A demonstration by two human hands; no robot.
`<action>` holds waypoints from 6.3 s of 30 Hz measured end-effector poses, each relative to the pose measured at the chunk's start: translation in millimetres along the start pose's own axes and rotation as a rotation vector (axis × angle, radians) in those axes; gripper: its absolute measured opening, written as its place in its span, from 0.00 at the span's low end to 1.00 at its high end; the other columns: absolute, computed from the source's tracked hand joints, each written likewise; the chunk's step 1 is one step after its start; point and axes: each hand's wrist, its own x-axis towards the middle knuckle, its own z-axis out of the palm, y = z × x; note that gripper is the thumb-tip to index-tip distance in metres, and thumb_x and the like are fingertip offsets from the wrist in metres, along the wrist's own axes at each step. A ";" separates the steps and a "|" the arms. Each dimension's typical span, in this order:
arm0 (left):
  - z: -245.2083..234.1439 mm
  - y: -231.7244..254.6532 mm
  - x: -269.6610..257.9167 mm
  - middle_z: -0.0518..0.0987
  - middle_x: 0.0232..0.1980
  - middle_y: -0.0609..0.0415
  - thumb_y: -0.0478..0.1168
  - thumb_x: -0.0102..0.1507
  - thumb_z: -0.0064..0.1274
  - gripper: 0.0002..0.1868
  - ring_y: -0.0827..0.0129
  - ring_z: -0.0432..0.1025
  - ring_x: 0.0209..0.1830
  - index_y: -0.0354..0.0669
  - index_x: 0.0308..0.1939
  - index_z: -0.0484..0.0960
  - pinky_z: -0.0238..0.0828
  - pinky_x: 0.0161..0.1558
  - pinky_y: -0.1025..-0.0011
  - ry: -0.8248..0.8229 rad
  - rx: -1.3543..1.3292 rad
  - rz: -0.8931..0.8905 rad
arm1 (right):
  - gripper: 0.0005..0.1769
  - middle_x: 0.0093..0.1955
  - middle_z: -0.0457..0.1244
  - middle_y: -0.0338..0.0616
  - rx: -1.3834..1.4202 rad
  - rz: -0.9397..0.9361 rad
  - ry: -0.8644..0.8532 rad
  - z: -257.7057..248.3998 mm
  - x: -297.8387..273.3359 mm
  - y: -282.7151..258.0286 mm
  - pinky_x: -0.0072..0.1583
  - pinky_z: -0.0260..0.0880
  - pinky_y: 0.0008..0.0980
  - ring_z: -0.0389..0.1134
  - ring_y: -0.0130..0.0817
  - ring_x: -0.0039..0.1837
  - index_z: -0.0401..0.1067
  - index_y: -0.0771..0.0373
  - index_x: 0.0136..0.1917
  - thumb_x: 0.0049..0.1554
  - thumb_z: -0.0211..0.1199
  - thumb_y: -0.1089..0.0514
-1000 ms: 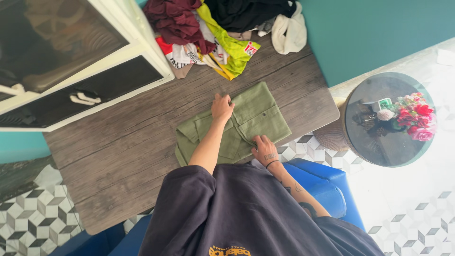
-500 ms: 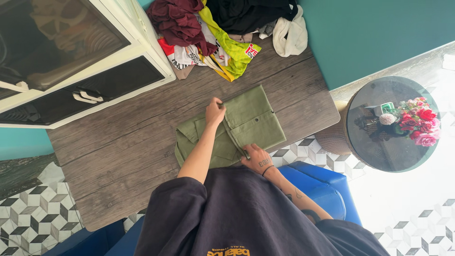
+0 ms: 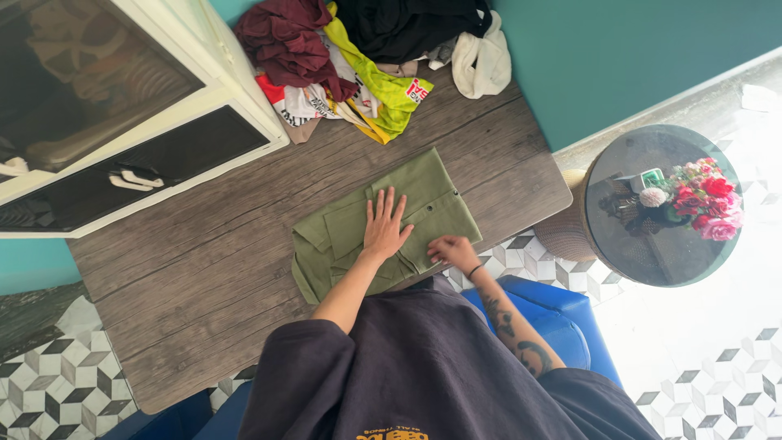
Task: The person picks up a shirt from a pile on a desk, spreads it flat, folds the sleeves and body into a rectangle, and places the folded shirt inside a lower cabinet.
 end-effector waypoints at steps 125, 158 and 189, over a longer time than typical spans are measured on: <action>-2.1 11.4 33.8 0.74 0.54 0.53 0.40 0.62 0.54 0.12 0.55 0.67 0.58 0.50 0.49 0.84 0.61 0.59 0.52 0.130 -0.264 0.037 | 0.28 0.54 0.69 0.58 -0.530 -0.249 0.685 -61.2 21.9 23.6 0.60 0.69 0.46 0.69 0.54 0.59 0.74 0.64 0.57 0.47 0.73 0.48; -11.4 -40.3 177.2 0.82 0.52 0.50 0.54 0.61 0.61 0.24 0.55 0.77 0.53 0.45 0.54 0.77 0.73 0.52 0.56 -0.201 -0.255 -0.327 | 0.24 0.41 0.73 0.50 -0.124 0.051 0.480 -92.2 7.2 -7.6 0.44 0.73 0.28 0.76 0.33 0.38 0.75 0.71 0.55 0.51 0.74 0.53; -9.2 -77.3 109.1 0.86 0.46 0.49 0.48 0.62 0.60 0.17 0.55 0.79 0.47 0.41 0.48 0.84 0.74 0.48 0.57 -0.084 -0.406 -0.449 | 0.27 0.33 0.73 0.52 -0.191 0.210 0.266 -35.5 -9.6 -24.2 0.38 0.76 0.28 0.75 0.34 0.32 0.77 0.79 0.39 0.52 0.74 0.47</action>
